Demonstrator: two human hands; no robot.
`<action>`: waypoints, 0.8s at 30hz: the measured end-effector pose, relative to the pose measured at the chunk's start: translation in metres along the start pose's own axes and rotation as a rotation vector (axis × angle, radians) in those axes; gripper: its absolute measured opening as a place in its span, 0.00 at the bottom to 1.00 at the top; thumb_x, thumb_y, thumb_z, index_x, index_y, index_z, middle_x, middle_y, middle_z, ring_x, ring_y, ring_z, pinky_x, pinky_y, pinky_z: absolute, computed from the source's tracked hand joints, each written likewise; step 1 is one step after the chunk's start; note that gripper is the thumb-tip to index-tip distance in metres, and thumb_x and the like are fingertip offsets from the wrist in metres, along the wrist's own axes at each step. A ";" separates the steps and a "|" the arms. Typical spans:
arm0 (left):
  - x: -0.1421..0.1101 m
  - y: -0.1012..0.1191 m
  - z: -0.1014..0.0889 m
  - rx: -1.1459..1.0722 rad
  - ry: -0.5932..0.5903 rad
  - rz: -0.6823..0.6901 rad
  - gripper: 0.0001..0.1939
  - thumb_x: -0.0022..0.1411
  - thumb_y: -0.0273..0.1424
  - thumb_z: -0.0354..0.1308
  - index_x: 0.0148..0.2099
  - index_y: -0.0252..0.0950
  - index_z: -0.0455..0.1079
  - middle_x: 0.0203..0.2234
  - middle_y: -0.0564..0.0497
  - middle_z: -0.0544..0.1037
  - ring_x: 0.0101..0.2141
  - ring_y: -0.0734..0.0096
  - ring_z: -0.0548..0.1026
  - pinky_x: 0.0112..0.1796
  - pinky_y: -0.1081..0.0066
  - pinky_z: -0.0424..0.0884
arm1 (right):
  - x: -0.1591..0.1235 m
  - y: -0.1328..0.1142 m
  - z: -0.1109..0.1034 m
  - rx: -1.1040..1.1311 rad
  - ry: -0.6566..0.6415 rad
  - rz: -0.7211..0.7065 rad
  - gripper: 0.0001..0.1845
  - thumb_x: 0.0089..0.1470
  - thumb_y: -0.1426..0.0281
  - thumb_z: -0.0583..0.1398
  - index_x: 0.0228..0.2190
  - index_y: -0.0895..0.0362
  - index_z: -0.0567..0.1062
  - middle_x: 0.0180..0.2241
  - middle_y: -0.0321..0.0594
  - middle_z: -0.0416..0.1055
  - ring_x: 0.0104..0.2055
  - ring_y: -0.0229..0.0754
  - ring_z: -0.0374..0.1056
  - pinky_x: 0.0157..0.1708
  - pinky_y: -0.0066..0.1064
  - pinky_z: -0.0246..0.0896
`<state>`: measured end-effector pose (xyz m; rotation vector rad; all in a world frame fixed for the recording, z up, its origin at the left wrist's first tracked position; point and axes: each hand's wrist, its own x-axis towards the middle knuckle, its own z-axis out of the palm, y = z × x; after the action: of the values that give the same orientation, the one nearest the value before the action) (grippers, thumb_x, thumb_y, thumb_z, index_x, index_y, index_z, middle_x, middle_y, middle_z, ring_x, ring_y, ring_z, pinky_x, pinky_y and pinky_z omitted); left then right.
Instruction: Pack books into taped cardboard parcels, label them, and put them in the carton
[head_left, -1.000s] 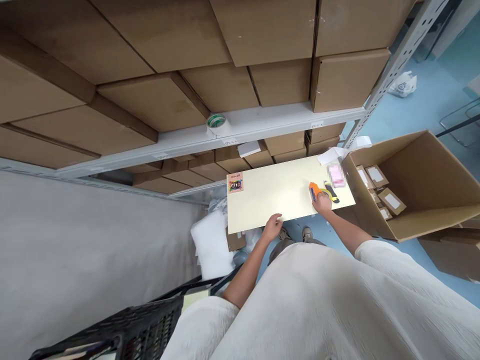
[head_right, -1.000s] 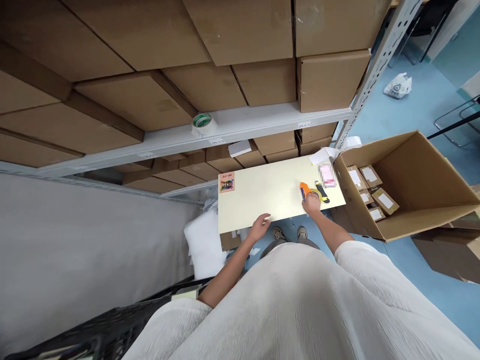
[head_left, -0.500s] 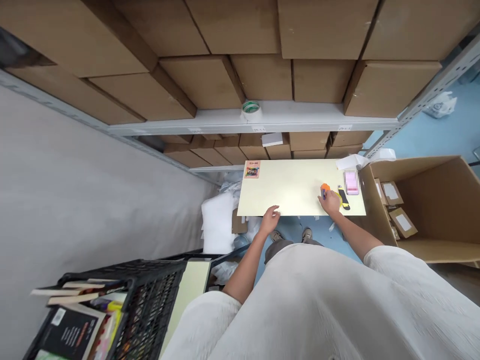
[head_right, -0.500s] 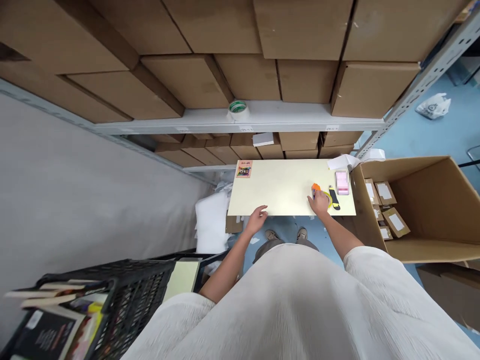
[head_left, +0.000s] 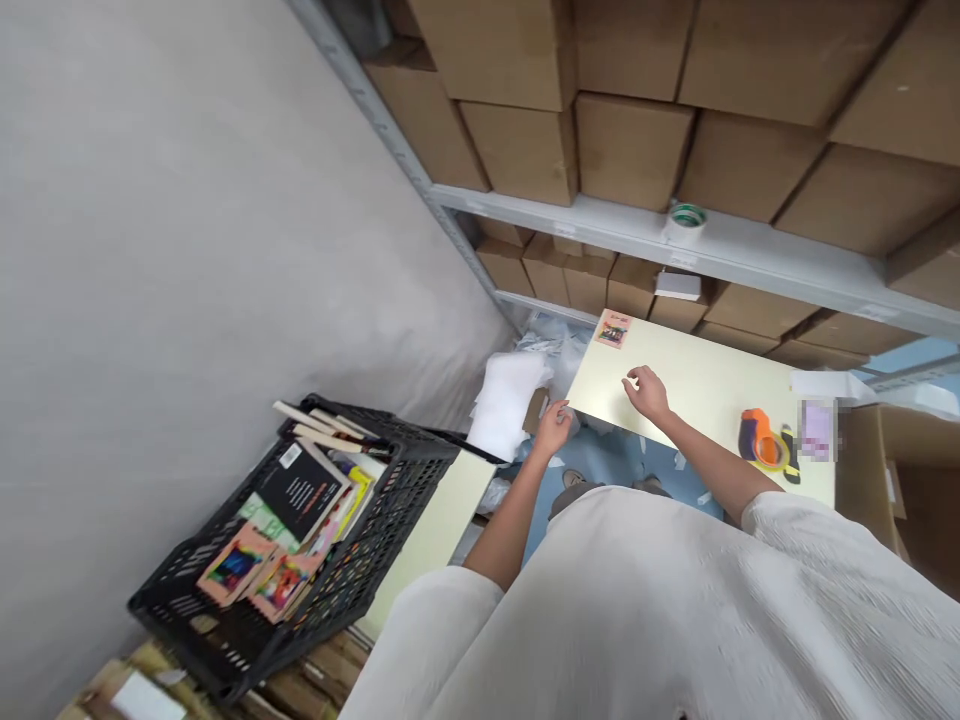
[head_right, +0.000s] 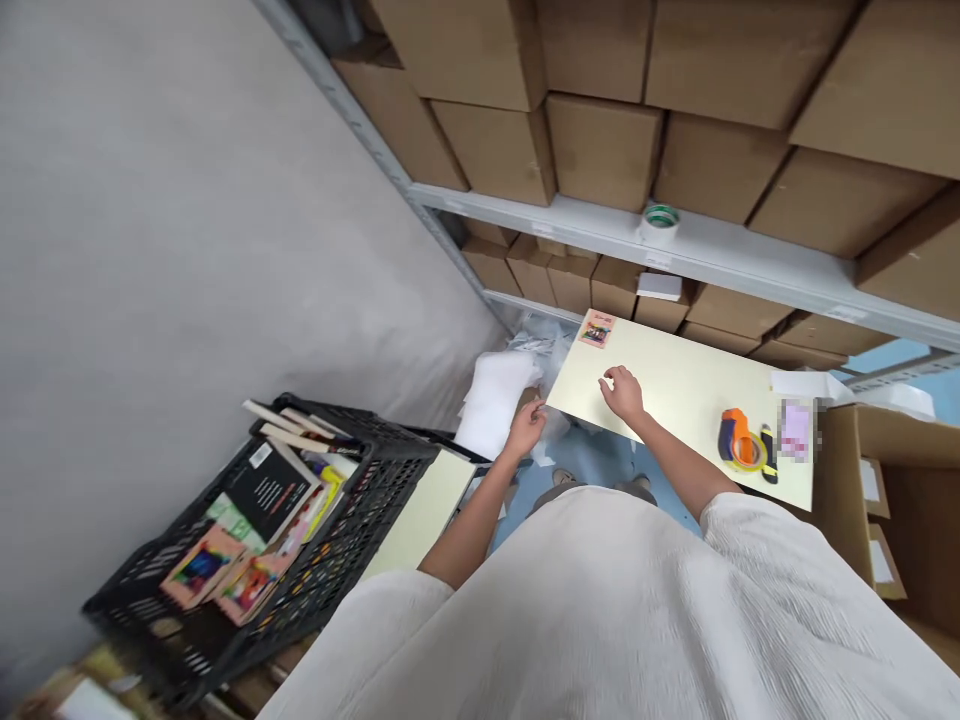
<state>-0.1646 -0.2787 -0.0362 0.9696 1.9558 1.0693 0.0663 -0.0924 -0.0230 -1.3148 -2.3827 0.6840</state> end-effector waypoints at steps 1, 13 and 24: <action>0.000 -0.010 -0.013 -0.011 0.013 -0.017 0.18 0.64 0.28 0.64 0.56 0.40 0.79 0.56 0.43 0.80 0.49 0.61 0.83 0.52 0.60 0.81 | 0.009 -0.017 0.012 0.004 -0.018 -0.032 0.12 0.70 0.61 0.57 0.45 0.54 0.77 0.47 0.48 0.76 0.42 0.50 0.73 0.48 0.40 0.65; 0.005 -0.079 -0.093 -0.117 0.189 -0.202 0.19 0.64 0.29 0.63 0.58 0.39 0.78 0.60 0.41 0.79 0.55 0.56 0.81 0.60 0.56 0.76 | 0.079 -0.141 0.135 -0.057 -0.327 -0.325 0.12 0.67 0.65 0.59 0.46 0.54 0.79 0.47 0.49 0.77 0.47 0.53 0.72 0.52 0.41 0.66; 0.062 -0.132 -0.100 -0.193 0.330 -0.484 0.20 0.66 0.28 0.63 0.60 0.40 0.78 0.59 0.41 0.80 0.57 0.53 0.80 0.62 0.54 0.74 | 0.187 -0.154 0.246 -0.154 -0.649 -0.507 0.13 0.67 0.67 0.58 0.48 0.56 0.79 0.49 0.51 0.77 0.51 0.56 0.71 0.53 0.43 0.65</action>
<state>-0.3144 -0.3129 -0.1245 0.1993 2.1451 1.1496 -0.2602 -0.0644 -0.1305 -0.5086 -3.1581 0.8702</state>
